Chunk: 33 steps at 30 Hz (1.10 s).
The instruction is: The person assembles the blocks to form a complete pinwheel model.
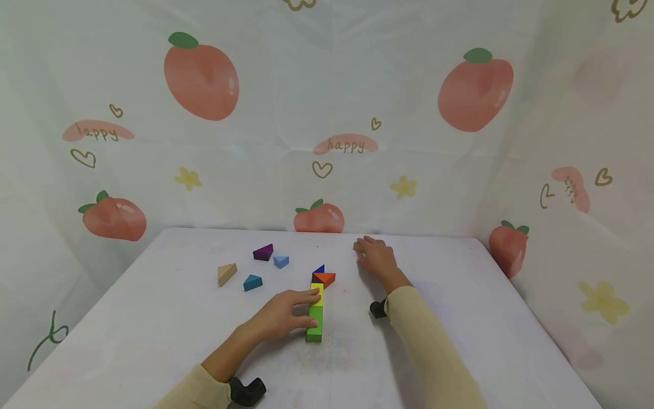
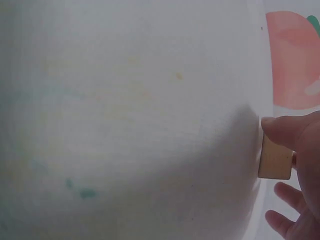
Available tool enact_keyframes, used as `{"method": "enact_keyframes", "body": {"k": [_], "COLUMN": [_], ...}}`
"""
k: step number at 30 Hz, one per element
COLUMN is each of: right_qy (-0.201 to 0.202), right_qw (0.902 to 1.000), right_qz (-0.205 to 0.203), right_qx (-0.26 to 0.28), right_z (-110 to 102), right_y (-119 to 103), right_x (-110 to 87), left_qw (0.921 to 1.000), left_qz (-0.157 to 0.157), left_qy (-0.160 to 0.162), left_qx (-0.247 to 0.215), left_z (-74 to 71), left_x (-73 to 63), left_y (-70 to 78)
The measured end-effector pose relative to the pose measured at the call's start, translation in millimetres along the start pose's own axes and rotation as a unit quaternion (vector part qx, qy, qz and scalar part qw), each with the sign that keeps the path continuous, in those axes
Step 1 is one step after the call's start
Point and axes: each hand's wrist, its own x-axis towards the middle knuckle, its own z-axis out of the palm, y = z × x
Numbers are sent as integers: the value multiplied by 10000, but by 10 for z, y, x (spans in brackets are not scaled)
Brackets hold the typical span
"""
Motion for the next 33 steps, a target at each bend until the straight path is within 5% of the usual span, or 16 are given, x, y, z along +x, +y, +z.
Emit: {"method": "enact_keyframes", "body": {"k": [14,25,33], "right_qy": [323,448,400], "right_qw": [9987,9972,9975], "right_qz": [-272,-184,-178], "right_qx": [-287,575,554], "right_z": [-55,-92,-131], "right_y": [-53,-51,-113], "right_x": [-70,-15,3], "left_qw": [10000,10000,10000], "left_qz": [39,31,2], "left_qy": [46,7,6], "left_qx": [-15,9,58], "left_z": [8,-5,-2], "left_x": [0,-6,-5], "left_y": [-10,-5,7]}}
